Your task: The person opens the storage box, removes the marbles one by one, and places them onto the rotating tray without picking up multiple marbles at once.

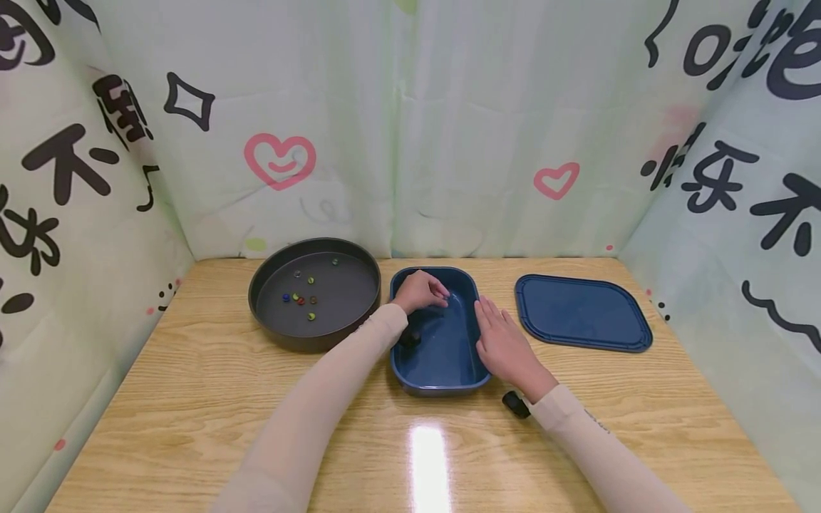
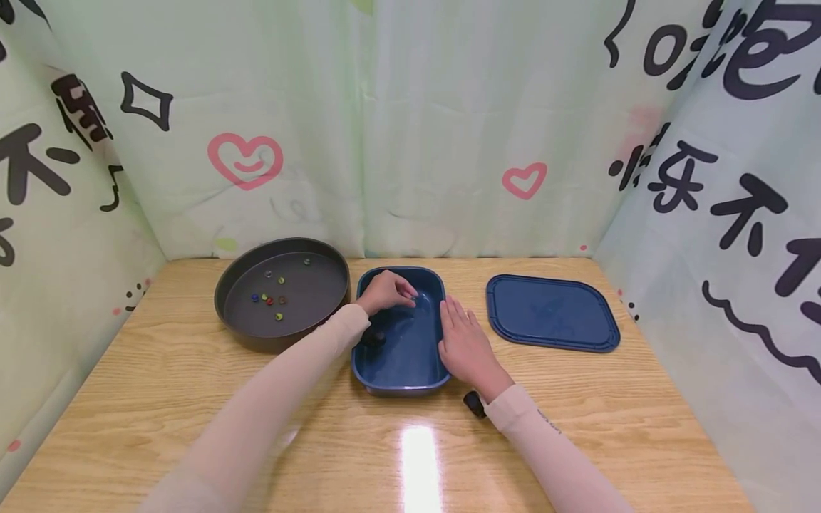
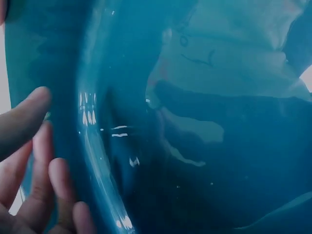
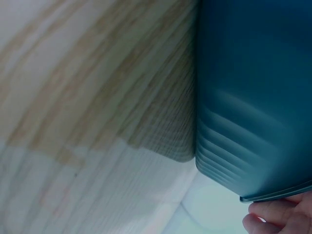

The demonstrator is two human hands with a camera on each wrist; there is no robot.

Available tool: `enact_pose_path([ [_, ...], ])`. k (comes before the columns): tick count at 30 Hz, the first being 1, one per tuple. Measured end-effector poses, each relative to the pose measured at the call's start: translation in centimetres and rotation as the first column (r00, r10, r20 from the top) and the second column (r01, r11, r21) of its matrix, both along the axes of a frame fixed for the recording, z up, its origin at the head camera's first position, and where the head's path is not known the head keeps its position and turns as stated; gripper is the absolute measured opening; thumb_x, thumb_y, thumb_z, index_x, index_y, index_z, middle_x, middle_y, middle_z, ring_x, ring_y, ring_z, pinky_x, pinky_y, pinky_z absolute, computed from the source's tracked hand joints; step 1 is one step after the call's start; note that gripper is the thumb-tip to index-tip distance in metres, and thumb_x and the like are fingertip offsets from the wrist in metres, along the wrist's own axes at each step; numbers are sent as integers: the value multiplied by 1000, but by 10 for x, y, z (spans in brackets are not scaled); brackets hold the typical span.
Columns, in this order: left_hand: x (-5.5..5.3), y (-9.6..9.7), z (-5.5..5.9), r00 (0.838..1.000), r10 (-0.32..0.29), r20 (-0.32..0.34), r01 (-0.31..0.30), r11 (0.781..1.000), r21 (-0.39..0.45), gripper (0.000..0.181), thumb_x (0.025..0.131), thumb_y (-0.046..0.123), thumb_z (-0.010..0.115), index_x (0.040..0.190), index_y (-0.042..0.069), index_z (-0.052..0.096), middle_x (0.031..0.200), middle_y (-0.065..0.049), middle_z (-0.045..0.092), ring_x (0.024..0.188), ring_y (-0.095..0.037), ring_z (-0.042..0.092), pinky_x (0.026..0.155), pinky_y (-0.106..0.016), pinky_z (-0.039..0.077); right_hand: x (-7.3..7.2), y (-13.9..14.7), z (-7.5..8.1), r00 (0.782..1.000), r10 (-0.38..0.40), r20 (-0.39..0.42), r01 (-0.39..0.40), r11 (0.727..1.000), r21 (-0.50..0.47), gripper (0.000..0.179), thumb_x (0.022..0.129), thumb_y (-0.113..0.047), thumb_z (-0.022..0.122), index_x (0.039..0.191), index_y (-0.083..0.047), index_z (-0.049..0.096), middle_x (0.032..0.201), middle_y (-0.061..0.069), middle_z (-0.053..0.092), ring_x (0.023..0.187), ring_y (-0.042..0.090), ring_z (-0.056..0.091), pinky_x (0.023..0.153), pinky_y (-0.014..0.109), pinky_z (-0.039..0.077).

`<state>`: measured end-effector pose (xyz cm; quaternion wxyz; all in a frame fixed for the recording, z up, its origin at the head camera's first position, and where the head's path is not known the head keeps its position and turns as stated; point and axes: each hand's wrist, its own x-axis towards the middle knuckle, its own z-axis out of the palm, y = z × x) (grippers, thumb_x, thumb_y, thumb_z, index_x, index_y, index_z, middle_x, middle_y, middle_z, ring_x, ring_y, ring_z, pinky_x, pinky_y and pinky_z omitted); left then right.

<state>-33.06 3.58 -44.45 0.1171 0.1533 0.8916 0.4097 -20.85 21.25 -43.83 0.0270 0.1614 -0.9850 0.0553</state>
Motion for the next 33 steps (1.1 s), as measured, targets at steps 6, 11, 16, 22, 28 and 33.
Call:
enact_pose_path([
  [6,1,-2,0,998,-59,31,62,994,-92,14,72,13,81,86,9,77,81,-5,73,66,-8,56,63,-17,43,0,-1,1,1000,-1,6,1,1000,-1,59,93,-12,43,144,9,25,152,25,25,141,37,26,113,52,24],
  [11,0,-2,-2,993,-111,28,115,974,-196,13,72,15,81,84,12,77,80,-1,73,67,-6,57,64,-16,43,0,0,0,1000,-1,13,1,1000,-5,59,93,-13,43,145,9,24,152,25,24,141,37,25,113,52,24],
  [16,0,-2,0,991,-131,39,137,954,-268,11,73,15,81,83,15,77,84,2,73,72,-7,60,66,-19,46,-1,1,-1,1000,5,1,-5,1000,-10,59,93,-12,44,144,9,25,152,25,24,141,37,26,113,52,24],
  [22,3,-2,4,990,-132,42,138,948,-287,9,74,13,80,82,14,77,87,1,74,75,-9,61,69,-21,49,-1,1,-2,1000,10,-8,-10,1000,-18,58,93,-11,44,144,10,25,152,26,24,140,38,27,113,52,24],
  [28,5,-1,6,992,-123,37,128,944,-305,12,72,13,81,83,15,77,86,3,73,73,-7,61,67,-21,47,-1,1,-2,1000,14,-2,-14,1000,-16,58,93,-11,44,144,10,25,152,26,24,140,38,27,113,52,23],
  [33,6,1,9,992,-125,18,124,939,-320,14,71,14,82,85,16,77,82,4,72,70,-6,59,64,-20,45,-2,1,-4,1000,14,1,-14,1000,-9,58,93,-12,44,144,10,25,152,26,24,141,38,26,113,52,24],
])
